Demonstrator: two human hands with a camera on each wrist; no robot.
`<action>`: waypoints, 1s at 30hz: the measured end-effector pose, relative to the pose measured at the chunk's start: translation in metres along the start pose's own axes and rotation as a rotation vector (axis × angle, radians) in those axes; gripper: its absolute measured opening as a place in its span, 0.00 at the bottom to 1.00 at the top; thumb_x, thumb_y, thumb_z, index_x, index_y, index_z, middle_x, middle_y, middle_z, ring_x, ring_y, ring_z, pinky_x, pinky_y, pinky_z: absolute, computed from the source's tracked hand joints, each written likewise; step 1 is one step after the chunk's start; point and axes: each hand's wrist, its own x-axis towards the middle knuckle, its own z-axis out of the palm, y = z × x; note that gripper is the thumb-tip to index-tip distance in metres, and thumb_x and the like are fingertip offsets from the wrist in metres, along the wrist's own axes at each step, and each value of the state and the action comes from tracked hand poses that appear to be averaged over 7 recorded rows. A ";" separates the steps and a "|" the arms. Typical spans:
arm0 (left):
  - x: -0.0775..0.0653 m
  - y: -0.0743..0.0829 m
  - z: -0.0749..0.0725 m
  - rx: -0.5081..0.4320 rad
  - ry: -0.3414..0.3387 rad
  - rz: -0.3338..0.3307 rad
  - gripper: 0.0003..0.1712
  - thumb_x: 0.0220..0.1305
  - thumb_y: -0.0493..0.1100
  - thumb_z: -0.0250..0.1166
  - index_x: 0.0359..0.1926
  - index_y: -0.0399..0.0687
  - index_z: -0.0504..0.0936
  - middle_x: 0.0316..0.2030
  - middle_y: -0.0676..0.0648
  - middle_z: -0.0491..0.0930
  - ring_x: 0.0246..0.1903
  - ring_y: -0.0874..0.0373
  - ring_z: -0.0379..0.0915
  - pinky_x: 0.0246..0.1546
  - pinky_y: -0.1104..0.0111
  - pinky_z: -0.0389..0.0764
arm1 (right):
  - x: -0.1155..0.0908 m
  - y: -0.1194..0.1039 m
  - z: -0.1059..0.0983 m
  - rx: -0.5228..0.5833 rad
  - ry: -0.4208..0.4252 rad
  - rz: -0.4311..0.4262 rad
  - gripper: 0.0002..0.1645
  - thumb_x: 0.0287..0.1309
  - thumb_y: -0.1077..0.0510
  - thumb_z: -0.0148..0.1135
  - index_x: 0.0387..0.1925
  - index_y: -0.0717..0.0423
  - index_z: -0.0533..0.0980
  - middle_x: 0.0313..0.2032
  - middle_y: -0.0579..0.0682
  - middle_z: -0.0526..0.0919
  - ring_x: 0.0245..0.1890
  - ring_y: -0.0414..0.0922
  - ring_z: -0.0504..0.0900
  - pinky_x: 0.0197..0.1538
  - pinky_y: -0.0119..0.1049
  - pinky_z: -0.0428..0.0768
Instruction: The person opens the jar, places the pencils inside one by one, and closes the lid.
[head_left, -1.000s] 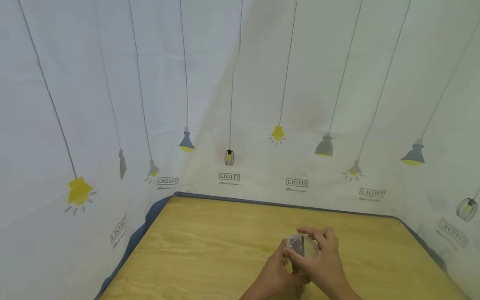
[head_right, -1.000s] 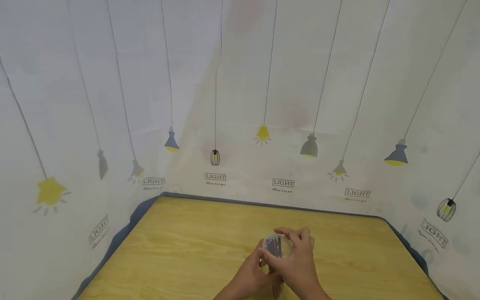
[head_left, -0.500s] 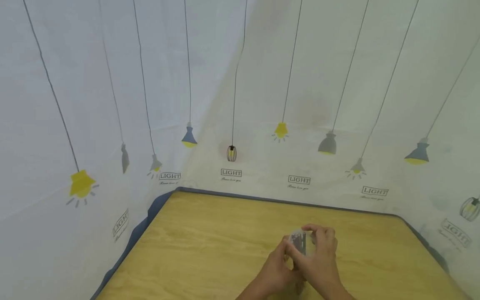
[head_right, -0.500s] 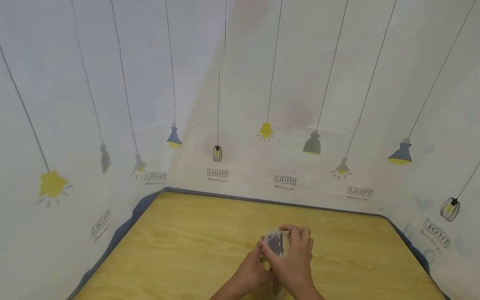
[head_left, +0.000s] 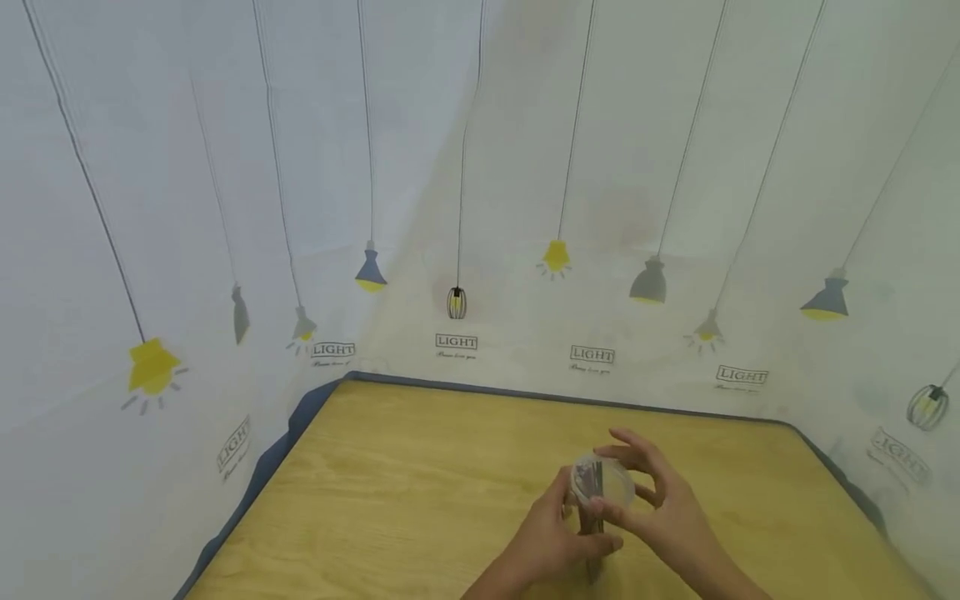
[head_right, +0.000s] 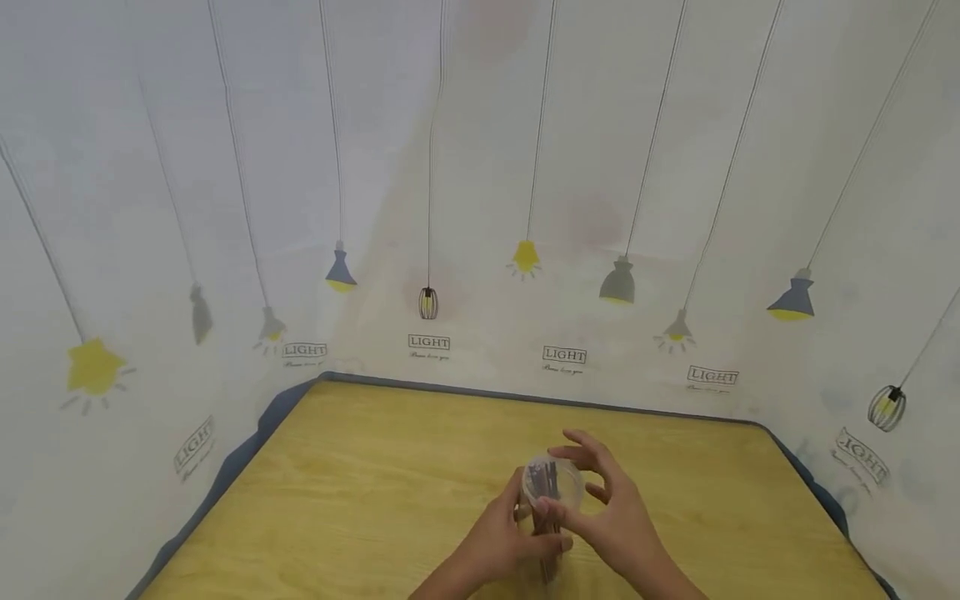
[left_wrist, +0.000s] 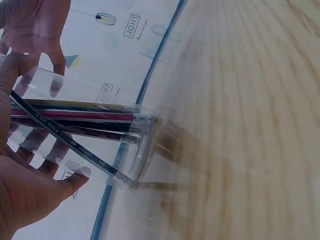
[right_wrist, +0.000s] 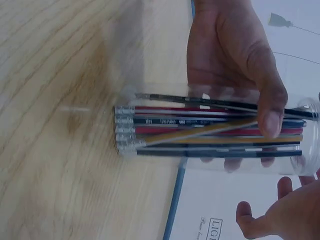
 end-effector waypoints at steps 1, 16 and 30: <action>0.001 0.001 0.000 0.001 -0.001 0.009 0.44 0.52 0.63 0.77 0.65 0.87 0.62 0.61 0.64 0.71 0.70 0.44 0.65 0.61 0.33 0.70 | 0.001 -0.001 0.000 0.007 0.008 0.021 0.46 0.56 0.47 0.75 0.72 0.23 0.61 0.62 0.36 0.78 0.59 0.38 0.74 0.60 0.64 0.77; 0.003 -0.004 0.007 -0.019 -0.006 0.109 0.44 0.56 0.61 0.76 0.68 0.85 0.60 0.66 0.69 0.68 0.75 0.47 0.59 0.68 0.38 0.66 | -0.004 -0.007 0.025 -0.013 0.230 0.083 0.44 0.43 0.41 0.82 0.62 0.33 0.70 0.54 0.44 0.72 0.43 0.44 0.63 0.42 0.33 0.68; 0.004 -0.004 0.005 -0.018 -0.018 0.057 0.45 0.54 0.61 0.77 0.68 0.85 0.60 0.62 0.63 0.71 0.73 0.44 0.60 0.66 0.29 0.61 | 0.000 0.007 -0.002 0.041 0.046 -0.057 0.49 0.59 0.51 0.74 0.74 0.26 0.58 0.64 0.40 0.74 0.62 0.52 0.72 0.57 0.62 0.77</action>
